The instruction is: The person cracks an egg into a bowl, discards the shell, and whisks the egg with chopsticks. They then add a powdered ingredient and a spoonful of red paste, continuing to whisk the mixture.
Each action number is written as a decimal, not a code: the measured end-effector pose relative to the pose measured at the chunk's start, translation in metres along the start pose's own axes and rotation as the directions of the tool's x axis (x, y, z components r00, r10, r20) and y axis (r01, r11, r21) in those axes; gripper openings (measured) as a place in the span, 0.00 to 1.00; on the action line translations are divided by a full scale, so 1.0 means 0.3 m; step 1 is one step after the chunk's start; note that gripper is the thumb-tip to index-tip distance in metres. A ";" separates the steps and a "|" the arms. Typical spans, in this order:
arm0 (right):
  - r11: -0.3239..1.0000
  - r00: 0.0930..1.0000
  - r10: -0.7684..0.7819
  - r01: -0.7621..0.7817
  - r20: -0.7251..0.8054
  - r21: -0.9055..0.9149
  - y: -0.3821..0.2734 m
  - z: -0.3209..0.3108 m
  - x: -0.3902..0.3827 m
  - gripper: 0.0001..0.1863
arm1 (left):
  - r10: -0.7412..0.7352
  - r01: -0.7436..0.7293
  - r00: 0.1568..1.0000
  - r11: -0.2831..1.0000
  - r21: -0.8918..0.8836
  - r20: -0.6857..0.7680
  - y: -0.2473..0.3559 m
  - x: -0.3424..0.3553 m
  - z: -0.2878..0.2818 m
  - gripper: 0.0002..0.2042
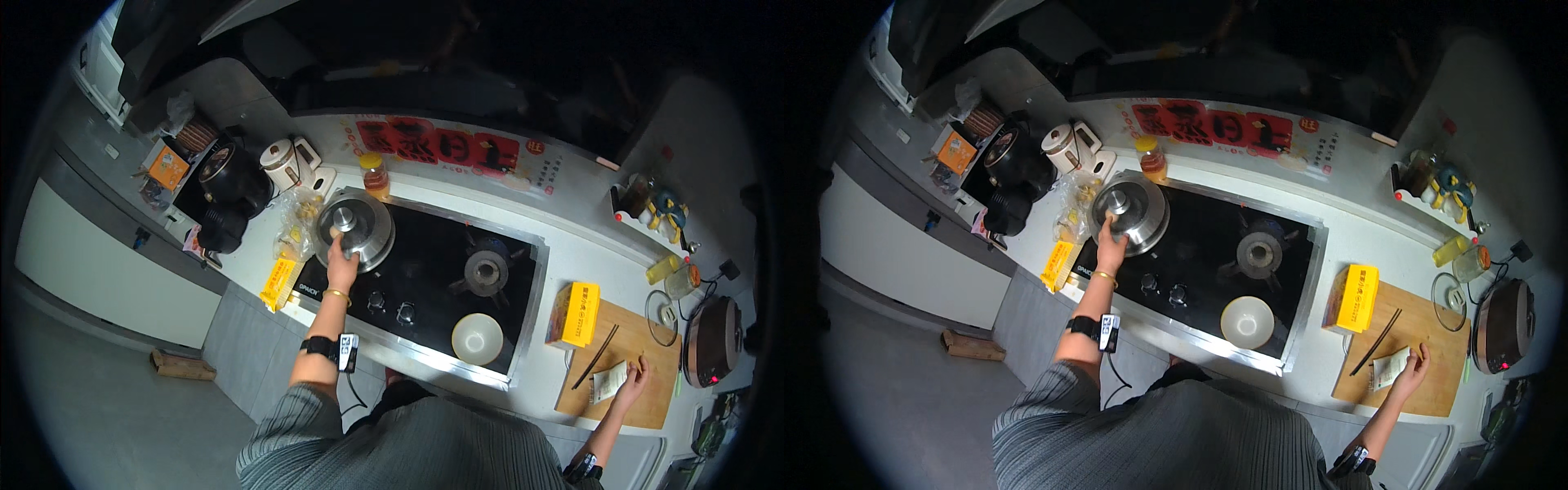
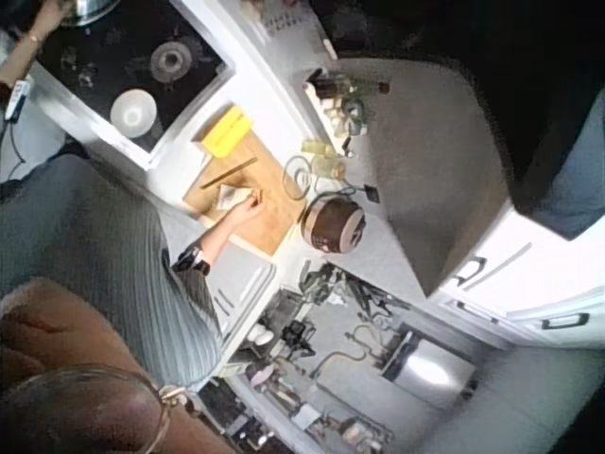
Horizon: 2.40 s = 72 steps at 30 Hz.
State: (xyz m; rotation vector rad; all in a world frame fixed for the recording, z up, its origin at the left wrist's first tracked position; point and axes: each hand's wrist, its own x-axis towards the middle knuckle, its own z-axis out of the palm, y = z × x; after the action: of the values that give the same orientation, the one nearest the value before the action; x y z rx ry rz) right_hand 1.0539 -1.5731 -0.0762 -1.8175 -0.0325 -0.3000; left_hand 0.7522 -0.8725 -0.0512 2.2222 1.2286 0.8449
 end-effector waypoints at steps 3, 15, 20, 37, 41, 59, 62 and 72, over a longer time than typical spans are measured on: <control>1.000 0.989 -0.012 0.008 0.147 0.028 -0.191 0.173 -0.075 0.19 | -0.043 0.035 0.997 0.988 0.148 0.057 0.000 0.172 -0.004 0.34; 0.955 0.537 -0.224 0.287 0.813 0.074 -0.893 1.259 -0.621 0.13 | 0.356 -0.392 0.874 0.918 0.049 0.330 -0.203 0.498 -0.055 0.27; 0.901 0.292 -0.297 0.401 0.909 0.166 -0.960 1.633 -0.791 0.13 | 0.490 -0.475 0.868 0.866 -0.159 0.077 -0.344 0.567 -0.176 0.25; 0.722 0.359 -0.270 0.690 0.893 -0.059 -0.737 2.473 -1.094 0.23 | 0.064 0.162 0.960 0.668 -0.726 0.273 -0.503 0.588 -0.232 0.22; 0.754 0.342 -0.296 0.657 0.892 -0.001 -0.740 2.475 -1.079 0.23 | -0.010 0.268 0.942 0.625 -0.733 0.335 -0.500 0.585 -0.228 0.22; 0.644 0.771 0.388 -0.619 0.505 0.450 -0.722 1.314 -0.756 0.24 | 0.246 -0.219 0.916 0.968 -0.119 0.316 -0.321 0.555 -0.016 0.25; 0.759 0.866 0.321 -0.477 0.383 0.443 -0.650 1.131 -0.787 0.29 | 0.247 -0.197 0.914 0.964 -0.180 0.322 -0.323 0.562 0.012 0.26; 0.919 0.968 -0.014 0.111 0.251 -0.379 -0.469 0.795 -0.805 0.26 | 0.289 -0.303 0.934 0.952 0.036 0.209 -0.258 0.468 -0.019 0.31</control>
State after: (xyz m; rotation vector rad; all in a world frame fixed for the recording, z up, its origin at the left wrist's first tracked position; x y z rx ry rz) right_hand 0.8400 -1.2754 -0.0524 -2.2480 -0.2185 -0.1295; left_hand 0.7613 -0.7125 -0.0565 2.5188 0.8515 0.6711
